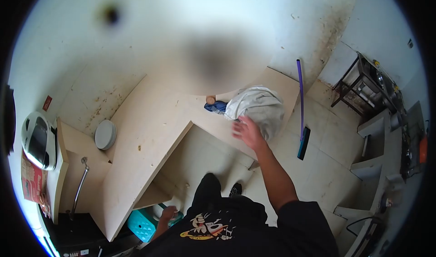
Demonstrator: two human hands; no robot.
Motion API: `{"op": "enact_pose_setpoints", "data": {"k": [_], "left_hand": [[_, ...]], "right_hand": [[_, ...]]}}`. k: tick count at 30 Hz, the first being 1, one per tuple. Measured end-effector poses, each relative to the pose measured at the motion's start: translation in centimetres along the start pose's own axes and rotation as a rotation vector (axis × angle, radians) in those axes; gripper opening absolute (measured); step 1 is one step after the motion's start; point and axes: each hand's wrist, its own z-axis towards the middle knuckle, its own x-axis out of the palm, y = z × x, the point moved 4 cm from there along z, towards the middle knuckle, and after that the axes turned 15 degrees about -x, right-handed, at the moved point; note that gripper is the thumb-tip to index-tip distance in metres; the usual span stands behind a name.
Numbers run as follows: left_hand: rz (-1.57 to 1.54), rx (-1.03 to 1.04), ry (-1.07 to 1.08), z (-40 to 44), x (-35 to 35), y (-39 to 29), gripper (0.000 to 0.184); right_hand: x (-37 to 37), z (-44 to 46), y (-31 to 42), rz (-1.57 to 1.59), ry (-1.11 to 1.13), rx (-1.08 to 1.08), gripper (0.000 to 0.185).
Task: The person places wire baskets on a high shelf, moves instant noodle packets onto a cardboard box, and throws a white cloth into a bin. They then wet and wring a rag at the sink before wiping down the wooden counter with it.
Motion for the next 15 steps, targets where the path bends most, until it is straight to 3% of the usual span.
{"op": "enact_pose_setpoints", "data": {"k": [2,3,5,7,10,11,13,15], "left_hand": [[-0.705,-0.347,0.005,3.3,-7.1,-2.6,0.029],[-0.812,-0.367,-0.042,4.9,-11.2,-4.9,0.03],[-0.803,-0.148,-0.17,8.8,-19.5,-8.5,0.031],[-1.005,-0.023,-0.229,12.1,-28.4,-12.6,0.03],[-1.139,0.124,-0.287,19.9,-37.4,-16.4,0.029],[-1.264,0.157,-0.209,21.9,-39.9,-18.0,0.03],[-1.209,0.155,-0.166,24.6,-45.7,-21.4,0.035],[-1.267,0.226,-0.108,28.6,-49.3,-23.6,0.042]], "right_hand": [[7.8,4.0,1.9,-0.012,0.004,0.0,0.048],[10.0,6.4,2.1,-0.001,0.017,0.023,0.048],[11.9,9.4,1.1,0.04,0.001,0.101,0.042],[13.0,12.6,0.6,0.105,-0.042,0.187,0.031],[12.2,14.4,0.0,-0.211,-0.036,0.12,0.022],[12.6,14.2,0.9,-0.259,-0.054,0.096,0.02],[14.7,12.4,3.2,-0.345,-0.091,0.067,0.018],[14.7,11.0,5.0,-0.263,-0.072,0.034,0.023]]}}
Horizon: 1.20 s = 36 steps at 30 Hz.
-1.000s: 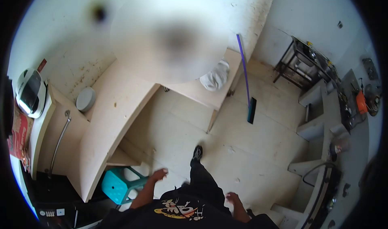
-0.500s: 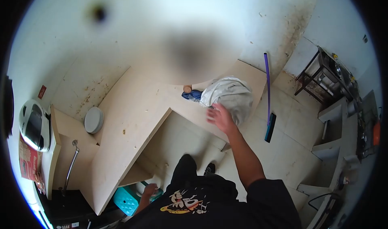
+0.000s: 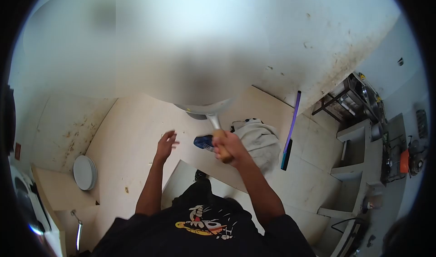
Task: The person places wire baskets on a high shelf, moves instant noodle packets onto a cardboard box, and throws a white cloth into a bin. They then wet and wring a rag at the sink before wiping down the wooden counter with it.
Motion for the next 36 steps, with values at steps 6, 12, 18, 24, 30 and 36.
{"op": "enact_pose_setpoints", "data": {"k": [6,12,18,24,30,36], "left_hand": [[-0.129,-0.227,0.04,8.5,3.4,-7.7,0.066],[-0.421,-0.377,0.227,11.9,8.2,-3.3,0.037],[-0.337,-0.148,0.084,9.6,7.5,-4.0,0.035],[-0.124,-0.011,0.118,1.5,14.0,-10.9,0.042],[-0.125,0.044,0.287,0.4,21.9,-4.4,0.035],[0.011,-0.059,0.677,1.5,31.7,0.2,0.035]], "right_hand": [[-2.7,-11.0,1.4,0.023,-0.186,0.007,0.047],[-1.8,-25.8,2.7,0.114,-0.527,-0.05,0.065],[0.5,-32.9,-1.3,0.28,-0.727,-0.213,0.073],[-1.2,-34.2,-3.7,0.478,-0.716,-0.37,0.076],[-4.1,-32.9,-10.6,0.271,-0.701,-0.448,0.079],[-4.3,-29.3,-13.0,0.167,-0.923,-0.511,0.076]]}}
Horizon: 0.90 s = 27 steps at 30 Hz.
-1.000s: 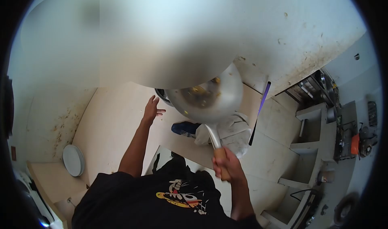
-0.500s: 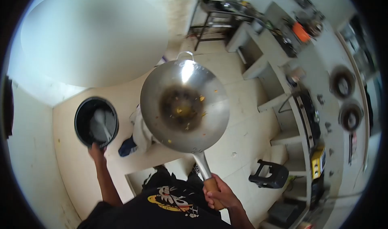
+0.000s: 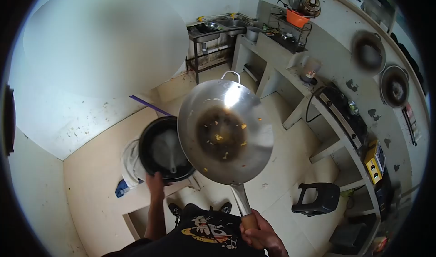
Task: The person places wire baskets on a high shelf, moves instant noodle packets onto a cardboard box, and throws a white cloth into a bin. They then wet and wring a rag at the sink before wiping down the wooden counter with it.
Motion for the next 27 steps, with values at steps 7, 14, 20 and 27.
{"op": "enact_pose_setpoints", "data": {"k": [7,14,20,27], "left_hand": [[0.108,-0.258,0.296,-4.7,20.8,10.5,0.057],[0.301,-0.396,0.44,-4.4,29.4,16.9,0.071],[0.501,-0.363,0.511,-0.3,36.3,17.3,0.082],[0.619,-0.243,0.42,12.3,44.1,18.5,0.089]], "right_hand": [[-11.4,-6.0,3.9,-0.028,-0.249,-0.106,0.081],[-14.9,-6.3,6.1,-0.345,-0.267,-0.097,0.042],[-24.7,-3.1,1.0,-0.299,-0.515,0.149,0.042],[-28.6,10.8,8.9,-0.413,-0.19,-0.086,0.055]]}}
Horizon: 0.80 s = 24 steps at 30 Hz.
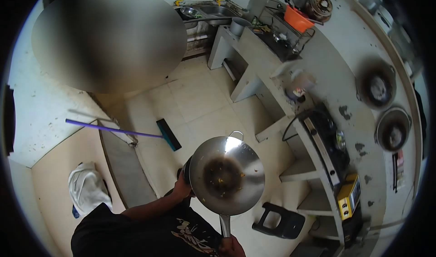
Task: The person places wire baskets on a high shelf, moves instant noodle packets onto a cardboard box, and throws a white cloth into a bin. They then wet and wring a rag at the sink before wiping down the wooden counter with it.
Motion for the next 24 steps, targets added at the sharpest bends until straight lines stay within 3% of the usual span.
{"op": "enact_pose_setpoints", "data": {"k": [1,2,4,7,10,11,13,15,16,18,19,21,22,24], "left_hand": [[-0.014,-0.011,-0.008,1.3,-0.5,-2.0,0.09],[-0.022,-0.01,-0.019,2.7,-0.8,-3.7,0.092],[-0.025,0.014,-0.044,5.0,-1.6,-6.9,0.095],[0.018,0.038,-0.075,8.6,-3.0,-11.4,0.099],[0.004,0.121,-0.139,9.2,-4.6,-18.5,0.098],[-0.009,-0.003,-0.153,12.3,-4.8,-18.0,0.101],[-0.082,0.23,-0.185,16.5,-4.9,-18.1,0.091],[-0.267,0.252,-0.142,21.3,-4.9,-18.2,0.096],[-0.416,0.161,-0.086,23.8,-4.9,-17.7,0.106],[-0.504,0.135,-0.087,28.3,-5.1,-16.3,0.092],[-0.44,0.202,-0.141,30.6,-5.4,-15.6,0.069],[-0.469,0.27,-0.197,33.6,-4.9,-19.2,0.043],[-0.543,0.254,-0.204,32.3,-5.3,-21.8,0.041],[-0.586,0.253,-0.265,34.0,-5.6,-22.8,0.042]], "right_hand": [[-2.7,0.6,-4.3,-0.007,-0.054,0.163,0.063],[-3.3,4.6,-3.2,-0.003,0.357,0.044,0.065],[-2.1,10.6,2.4,0.093,0.282,0.081,0.06],[2.2,18.5,16.9,-0.105,0.011,0.342,0.053],[-1.3,22.3,11.1,0.167,0.072,0.168,0.055],[-3.2,24.1,9.9,0.121,0.135,0.35,0.065],[-3.7,29.0,10.8,0.118,0.044,0.328,0.068],[-5.7,33.9,10.8,0.041,0.087,0.264,0.069],[-7.2,36.2,10.3,0.105,0.142,0.262,0.066],[-9.8,40.6,10.2,0.229,0.259,0.268,0.062],[-10.5,42.9,10.5,0.199,0.256,0.324,0.059],[-12.3,49.5,12.9,0.108,0.253,0.41,0.053],[-12.8,52.4,13.9,0.072,0.253,0.457,0.05],[-14.1,58.7,16.3,-0.314,0.584,0.264,0.084]]}}
